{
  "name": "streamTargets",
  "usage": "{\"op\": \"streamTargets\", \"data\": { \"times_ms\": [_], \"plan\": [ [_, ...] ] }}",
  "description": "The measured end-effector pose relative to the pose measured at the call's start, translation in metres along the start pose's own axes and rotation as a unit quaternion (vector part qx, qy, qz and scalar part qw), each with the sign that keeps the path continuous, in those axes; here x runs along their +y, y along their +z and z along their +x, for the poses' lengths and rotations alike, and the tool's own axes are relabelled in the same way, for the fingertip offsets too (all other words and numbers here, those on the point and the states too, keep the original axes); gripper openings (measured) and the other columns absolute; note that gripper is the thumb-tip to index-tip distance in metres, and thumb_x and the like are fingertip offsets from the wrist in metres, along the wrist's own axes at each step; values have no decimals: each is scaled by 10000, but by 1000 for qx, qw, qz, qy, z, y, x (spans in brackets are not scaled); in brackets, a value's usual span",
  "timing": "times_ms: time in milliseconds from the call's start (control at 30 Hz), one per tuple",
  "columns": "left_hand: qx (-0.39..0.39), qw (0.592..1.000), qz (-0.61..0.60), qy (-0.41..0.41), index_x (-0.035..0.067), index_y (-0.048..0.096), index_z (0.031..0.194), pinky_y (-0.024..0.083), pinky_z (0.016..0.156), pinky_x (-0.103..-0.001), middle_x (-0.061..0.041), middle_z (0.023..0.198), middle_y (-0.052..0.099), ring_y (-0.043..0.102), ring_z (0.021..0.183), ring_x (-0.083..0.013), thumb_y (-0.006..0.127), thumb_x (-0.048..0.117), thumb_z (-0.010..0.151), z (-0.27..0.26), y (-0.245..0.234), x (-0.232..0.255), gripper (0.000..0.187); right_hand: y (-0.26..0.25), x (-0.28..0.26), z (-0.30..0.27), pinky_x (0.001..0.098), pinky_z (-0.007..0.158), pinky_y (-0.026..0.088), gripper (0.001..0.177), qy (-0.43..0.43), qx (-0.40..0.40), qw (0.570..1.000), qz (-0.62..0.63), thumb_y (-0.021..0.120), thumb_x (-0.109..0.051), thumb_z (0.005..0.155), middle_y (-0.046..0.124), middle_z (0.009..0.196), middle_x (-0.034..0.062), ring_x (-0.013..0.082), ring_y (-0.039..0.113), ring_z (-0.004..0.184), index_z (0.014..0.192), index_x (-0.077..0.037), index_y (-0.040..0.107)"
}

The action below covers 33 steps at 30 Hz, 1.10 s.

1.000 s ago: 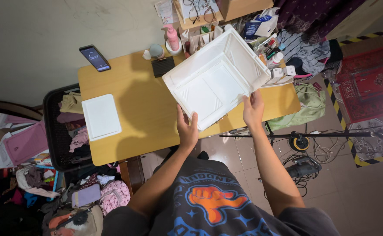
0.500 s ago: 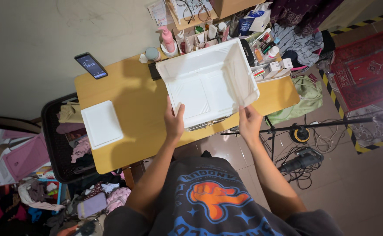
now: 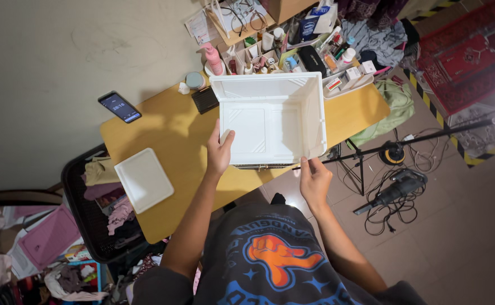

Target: The person disassembles a white plastic storage unit on a yellow table. They remove the lid, take out three internal trays, and peel off protective plastic film from the unit's interior surfaces.

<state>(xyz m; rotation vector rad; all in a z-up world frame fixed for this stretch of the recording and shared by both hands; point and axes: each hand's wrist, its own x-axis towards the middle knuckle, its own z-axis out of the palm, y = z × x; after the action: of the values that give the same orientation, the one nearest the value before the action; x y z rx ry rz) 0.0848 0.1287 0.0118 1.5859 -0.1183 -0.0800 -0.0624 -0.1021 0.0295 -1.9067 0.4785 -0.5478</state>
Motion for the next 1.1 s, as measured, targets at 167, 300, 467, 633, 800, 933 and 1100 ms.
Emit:
{"op": "streamTargets", "data": {
  "times_ms": [167,300,467,633,800,933,1100],
  "plan": [
    [30,986,160,30,-146,369,1494,377,1145,-401,-303,1496,491,479,1402,-339,655,103,1018,-3,0,14,609,-2,-13,-8,280,552,441,198,41,3,999,-27,668,-81,960,726,757,136,78,501,608,1098,50,722],
    [55,965,210,145,-104,485,1436,355,1198,-433,-306,1502,513,451,1457,-410,659,89,999,-20,14,45,509,-9,-11,-4,280,694,512,171,32,-23,999,-4,676,-58,965,741,828,145,95,616,774,1069,73,710],
    [-11,965,175,193,-52,636,1282,401,1201,-424,-238,1392,648,489,1466,-404,682,87,983,-24,50,92,333,-28,-1,17,268,918,537,323,15,-68,984,166,537,9,950,753,1107,119,117,683,1014,1238,75,667],
    [-66,971,129,192,-58,627,1280,446,1152,-413,-242,1344,660,564,1382,-365,706,151,978,-4,100,119,376,-54,-2,73,272,878,524,276,3,-73,987,143,588,-29,1032,745,1130,135,136,658,1004,1268,90,669],
    [-62,982,96,149,-48,638,1280,501,1070,-385,-213,1257,710,685,1209,-311,697,214,989,18,142,128,396,-66,-25,126,279,903,546,268,-43,-109,986,120,597,-54,1025,739,1161,132,149,690,1065,1255,68,663],
    [-36,993,68,95,-40,661,1258,545,1000,-363,-193,1207,733,713,1127,-261,704,238,978,25,163,129,396,-66,-43,154,273,875,542,241,-56,-141,983,106,590,-59,1036,737,1161,106,145,680,1051,1237,31,687],
    [-27,994,72,78,-38,686,1195,586,933,-346,-170,1134,755,743,1046,-230,724,227,955,29,178,132,359,-62,-56,178,271,870,520,212,-76,-179,973,127,590,-50,1049,703,1183,107,147,650,1066,1211,30,703]
  ]
}}
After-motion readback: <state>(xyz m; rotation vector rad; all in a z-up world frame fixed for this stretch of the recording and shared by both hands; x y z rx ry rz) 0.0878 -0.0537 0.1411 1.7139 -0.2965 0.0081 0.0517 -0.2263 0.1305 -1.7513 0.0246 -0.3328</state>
